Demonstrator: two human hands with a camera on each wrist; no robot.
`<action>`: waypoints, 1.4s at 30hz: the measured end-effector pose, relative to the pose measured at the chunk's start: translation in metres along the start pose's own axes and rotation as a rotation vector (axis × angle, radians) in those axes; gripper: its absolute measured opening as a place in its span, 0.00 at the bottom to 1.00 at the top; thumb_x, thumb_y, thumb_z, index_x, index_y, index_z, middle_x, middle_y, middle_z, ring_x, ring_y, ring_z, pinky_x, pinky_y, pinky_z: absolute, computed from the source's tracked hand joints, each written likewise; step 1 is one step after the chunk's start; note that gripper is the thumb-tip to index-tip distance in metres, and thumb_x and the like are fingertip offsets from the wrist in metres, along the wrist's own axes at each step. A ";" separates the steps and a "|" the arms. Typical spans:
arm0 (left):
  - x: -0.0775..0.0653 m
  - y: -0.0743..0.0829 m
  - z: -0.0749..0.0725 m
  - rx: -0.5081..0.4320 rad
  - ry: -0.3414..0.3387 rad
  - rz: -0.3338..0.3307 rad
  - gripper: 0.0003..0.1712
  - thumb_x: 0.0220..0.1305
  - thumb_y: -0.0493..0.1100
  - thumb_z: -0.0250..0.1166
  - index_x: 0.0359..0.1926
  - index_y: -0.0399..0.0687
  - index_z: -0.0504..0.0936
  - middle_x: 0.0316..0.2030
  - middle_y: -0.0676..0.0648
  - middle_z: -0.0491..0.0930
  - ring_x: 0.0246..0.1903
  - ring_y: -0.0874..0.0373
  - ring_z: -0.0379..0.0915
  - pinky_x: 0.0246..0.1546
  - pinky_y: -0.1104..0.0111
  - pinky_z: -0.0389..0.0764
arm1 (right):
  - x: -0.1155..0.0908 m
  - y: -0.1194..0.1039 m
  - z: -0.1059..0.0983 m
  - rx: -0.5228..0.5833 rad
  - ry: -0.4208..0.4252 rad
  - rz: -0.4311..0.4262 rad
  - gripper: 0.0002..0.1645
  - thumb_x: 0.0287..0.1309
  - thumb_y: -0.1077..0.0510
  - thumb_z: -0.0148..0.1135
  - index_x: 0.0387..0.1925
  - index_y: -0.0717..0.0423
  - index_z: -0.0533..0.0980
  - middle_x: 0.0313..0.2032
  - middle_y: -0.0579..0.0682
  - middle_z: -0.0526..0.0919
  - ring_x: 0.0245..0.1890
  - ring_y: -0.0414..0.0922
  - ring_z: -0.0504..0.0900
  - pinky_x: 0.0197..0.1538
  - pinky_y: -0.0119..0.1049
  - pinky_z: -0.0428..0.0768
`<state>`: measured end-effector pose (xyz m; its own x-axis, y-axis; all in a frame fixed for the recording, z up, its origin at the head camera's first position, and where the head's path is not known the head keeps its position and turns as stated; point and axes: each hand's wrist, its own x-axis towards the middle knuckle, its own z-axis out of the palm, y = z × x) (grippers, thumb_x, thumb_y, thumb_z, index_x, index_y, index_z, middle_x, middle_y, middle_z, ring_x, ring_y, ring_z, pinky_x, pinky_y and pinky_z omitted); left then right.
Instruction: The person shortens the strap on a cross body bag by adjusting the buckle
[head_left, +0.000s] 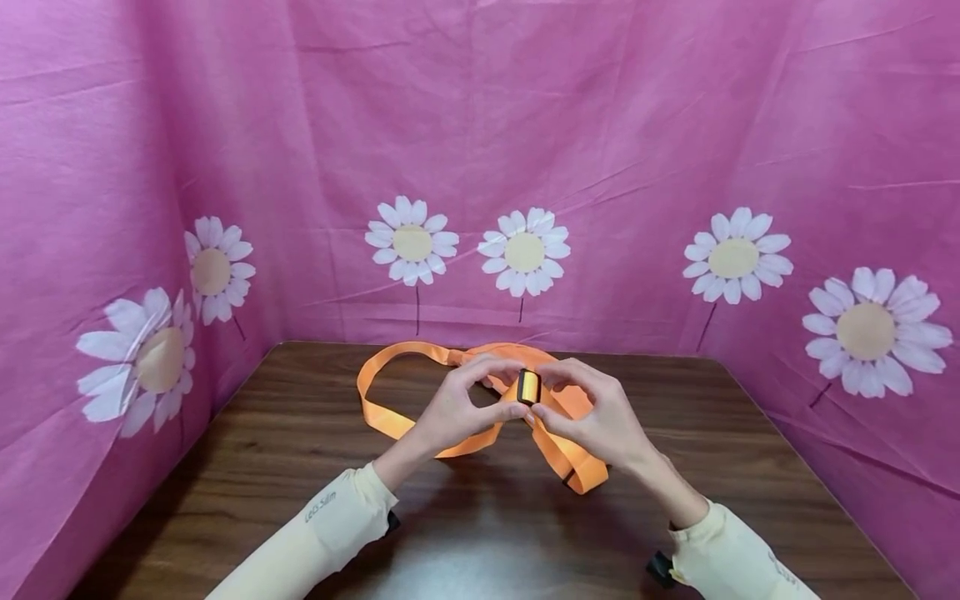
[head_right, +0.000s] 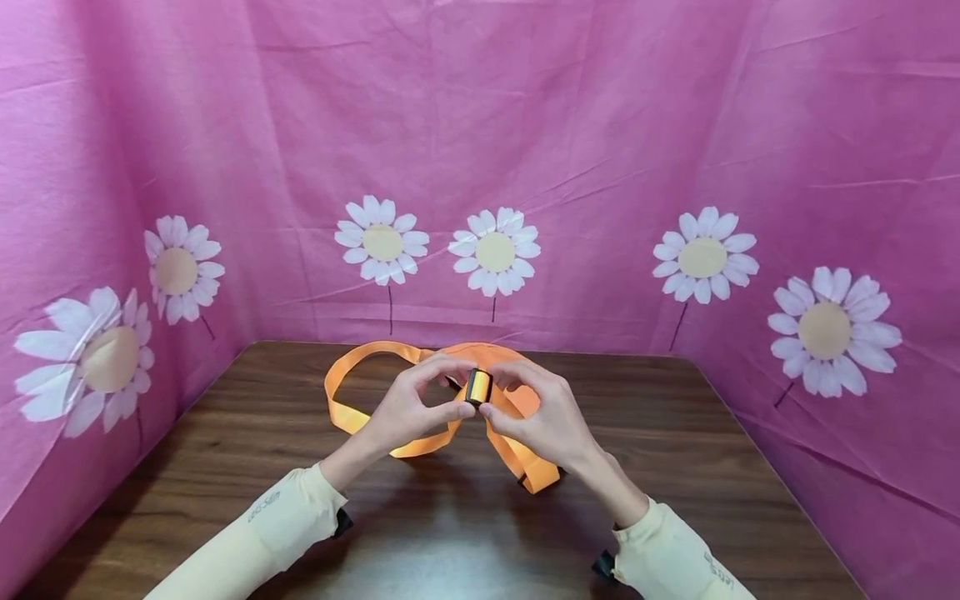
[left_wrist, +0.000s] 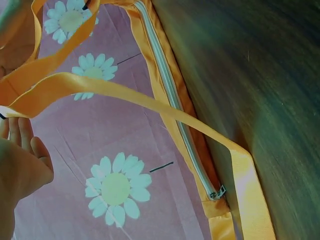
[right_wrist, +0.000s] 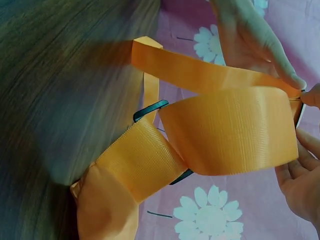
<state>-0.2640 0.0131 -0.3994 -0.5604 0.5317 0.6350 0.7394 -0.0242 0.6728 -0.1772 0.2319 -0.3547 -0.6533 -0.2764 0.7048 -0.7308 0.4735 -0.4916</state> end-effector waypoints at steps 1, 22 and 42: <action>-0.001 0.000 -0.001 -0.003 -0.003 0.003 0.27 0.61 0.48 0.77 0.61 0.59 0.81 0.53 0.58 0.80 0.50 0.51 0.76 0.50 0.62 0.76 | 0.000 0.002 0.000 0.000 0.006 -0.011 0.26 0.46 0.72 0.78 0.50 0.64 0.81 0.40 0.53 0.84 0.41 0.53 0.81 0.48 0.42 0.79; -0.006 0.002 -0.007 0.006 -0.080 -0.072 0.27 0.69 0.56 0.69 0.65 0.58 0.80 0.58 0.62 0.78 0.50 0.61 0.75 0.49 0.62 0.78 | -0.011 0.028 -0.005 0.132 0.036 -0.011 0.28 0.50 0.73 0.75 0.53 0.56 0.81 0.43 0.49 0.81 0.41 0.51 0.77 0.48 0.36 0.79; 0.001 0.007 -0.007 0.032 -0.081 -0.017 0.26 0.64 0.52 0.74 0.62 0.58 0.83 0.48 0.60 0.81 0.45 0.62 0.76 0.45 0.63 0.79 | -0.007 0.025 -0.005 0.083 0.002 0.048 0.27 0.53 0.71 0.74 0.55 0.55 0.80 0.44 0.47 0.81 0.41 0.47 0.76 0.43 0.34 0.75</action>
<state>-0.2623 0.0074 -0.3917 -0.5421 0.5987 0.5896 0.7419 0.0116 0.6704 -0.1897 0.2493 -0.3692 -0.6879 -0.2533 0.6802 -0.7124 0.4153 -0.5657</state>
